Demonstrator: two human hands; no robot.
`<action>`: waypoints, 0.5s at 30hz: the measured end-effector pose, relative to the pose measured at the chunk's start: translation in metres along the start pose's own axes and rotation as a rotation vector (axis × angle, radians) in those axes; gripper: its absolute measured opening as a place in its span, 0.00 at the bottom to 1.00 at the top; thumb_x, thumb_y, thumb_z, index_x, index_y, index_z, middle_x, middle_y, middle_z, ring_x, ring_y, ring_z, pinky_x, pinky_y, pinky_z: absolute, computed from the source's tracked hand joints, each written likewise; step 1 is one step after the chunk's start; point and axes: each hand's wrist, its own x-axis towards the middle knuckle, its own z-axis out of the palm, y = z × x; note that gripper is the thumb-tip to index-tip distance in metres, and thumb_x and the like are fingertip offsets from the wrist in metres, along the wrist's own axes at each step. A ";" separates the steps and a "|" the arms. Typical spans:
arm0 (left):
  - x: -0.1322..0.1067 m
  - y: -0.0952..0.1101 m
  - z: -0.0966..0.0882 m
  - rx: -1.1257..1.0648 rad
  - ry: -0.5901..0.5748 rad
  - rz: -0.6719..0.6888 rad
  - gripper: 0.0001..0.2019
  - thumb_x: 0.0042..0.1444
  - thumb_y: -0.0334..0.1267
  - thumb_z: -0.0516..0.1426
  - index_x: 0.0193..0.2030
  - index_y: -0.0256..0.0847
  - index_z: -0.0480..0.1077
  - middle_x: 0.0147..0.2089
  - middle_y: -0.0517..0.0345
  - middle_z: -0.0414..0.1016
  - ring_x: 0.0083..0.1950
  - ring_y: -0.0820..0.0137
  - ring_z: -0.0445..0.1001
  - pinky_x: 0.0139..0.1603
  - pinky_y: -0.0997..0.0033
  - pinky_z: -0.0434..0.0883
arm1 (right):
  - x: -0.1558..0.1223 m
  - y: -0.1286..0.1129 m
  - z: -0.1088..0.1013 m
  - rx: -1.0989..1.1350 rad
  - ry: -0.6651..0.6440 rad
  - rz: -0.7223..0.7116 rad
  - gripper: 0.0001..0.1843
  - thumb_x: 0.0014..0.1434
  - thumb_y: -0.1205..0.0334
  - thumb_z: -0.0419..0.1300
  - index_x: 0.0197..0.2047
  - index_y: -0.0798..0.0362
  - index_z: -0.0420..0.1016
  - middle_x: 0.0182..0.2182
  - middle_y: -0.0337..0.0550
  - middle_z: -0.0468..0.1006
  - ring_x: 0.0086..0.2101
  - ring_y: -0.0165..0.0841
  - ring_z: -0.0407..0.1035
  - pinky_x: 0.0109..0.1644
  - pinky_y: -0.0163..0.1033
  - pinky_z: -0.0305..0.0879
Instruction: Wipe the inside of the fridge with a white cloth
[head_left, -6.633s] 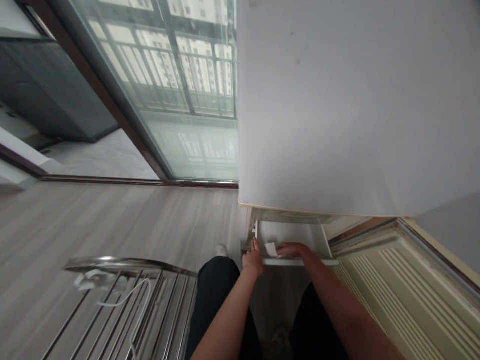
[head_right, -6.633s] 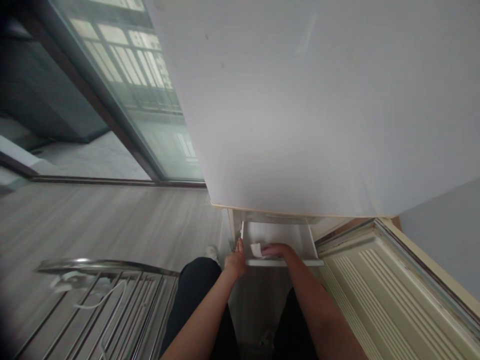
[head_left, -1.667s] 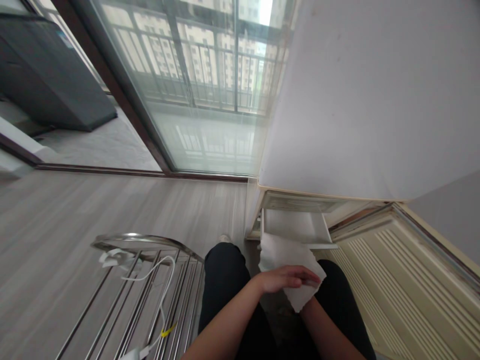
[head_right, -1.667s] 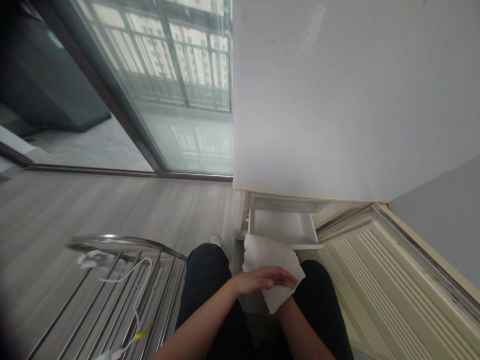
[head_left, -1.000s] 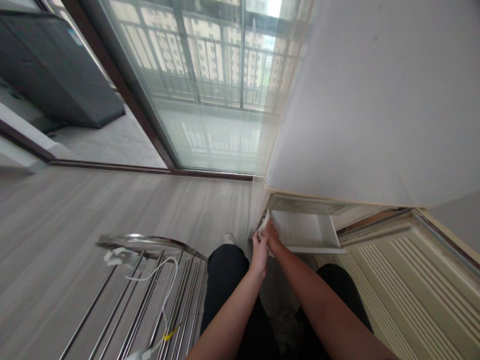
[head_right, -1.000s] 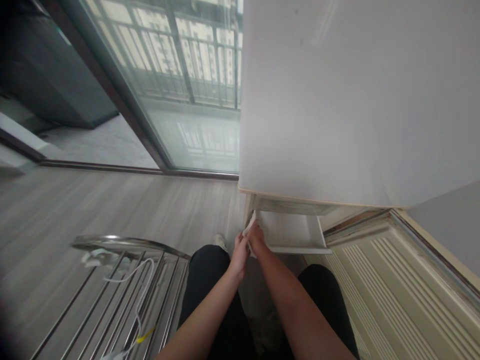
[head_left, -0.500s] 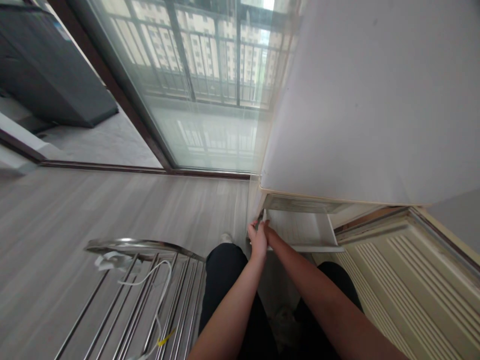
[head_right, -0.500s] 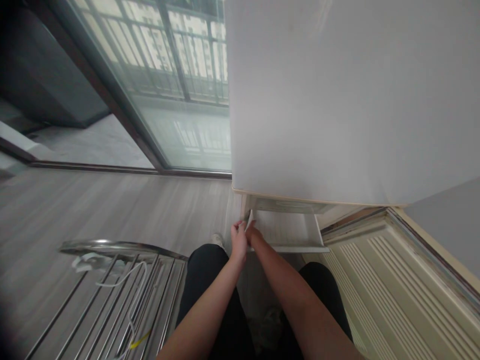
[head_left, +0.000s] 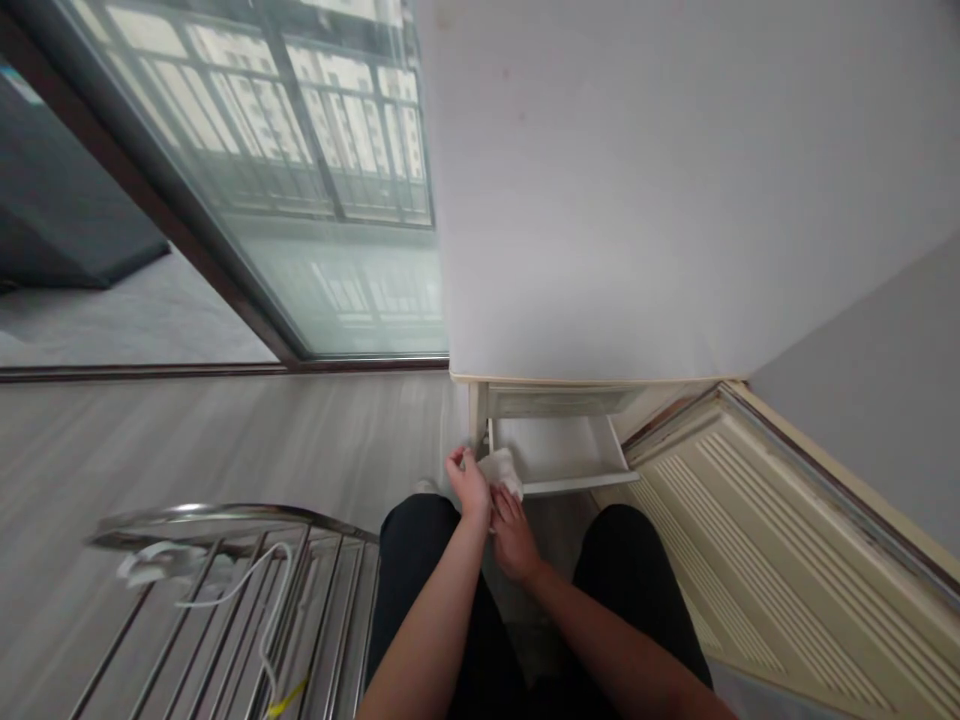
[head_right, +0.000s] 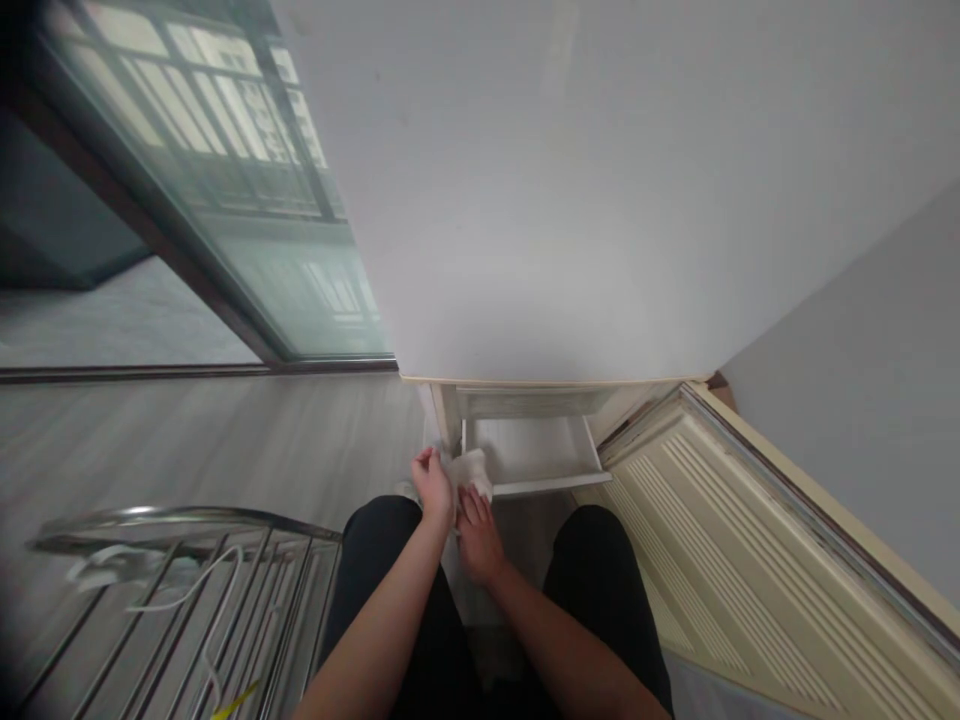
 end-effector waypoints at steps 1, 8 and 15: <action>-0.001 0.000 -0.001 0.005 0.009 0.009 0.10 0.66 0.45 0.54 0.50 0.45 0.66 0.54 0.51 0.74 0.61 0.63 0.73 0.66 0.60 0.66 | -0.011 0.001 0.013 0.151 0.047 0.029 0.34 0.64 0.66 0.50 0.73 0.54 0.65 0.73 0.50 0.58 0.74 0.41 0.45 0.78 0.53 0.43; -0.003 -0.016 0.001 0.193 -0.061 0.007 0.13 0.65 0.46 0.55 0.52 0.44 0.64 0.58 0.47 0.73 0.64 0.60 0.71 0.67 0.58 0.66 | 0.019 -0.014 0.069 1.332 0.587 1.146 0.18 0.64 0.49 0.50 0.38 0.53 0.75 0.34 0.49 0.81 0.42 0.41 0.79 0.47 0.44 0.78; -0.015 -0.031 0.010 0.512 -0.298 0.053 0.30 0.54 0.43 0.63 0.62 0.38 0.61 0.65 0.34 0.70 0.72 0.49 0.66 0.72 0.49 0.61 | 0.067 -0.017 0.007 1.063 0.431 1.078 0.25 0.68 0.65 0.32 0.33 0.50 0.68 0.29 0.48 0.78 0.39 0.38 0.79 0.42 0.42 0.77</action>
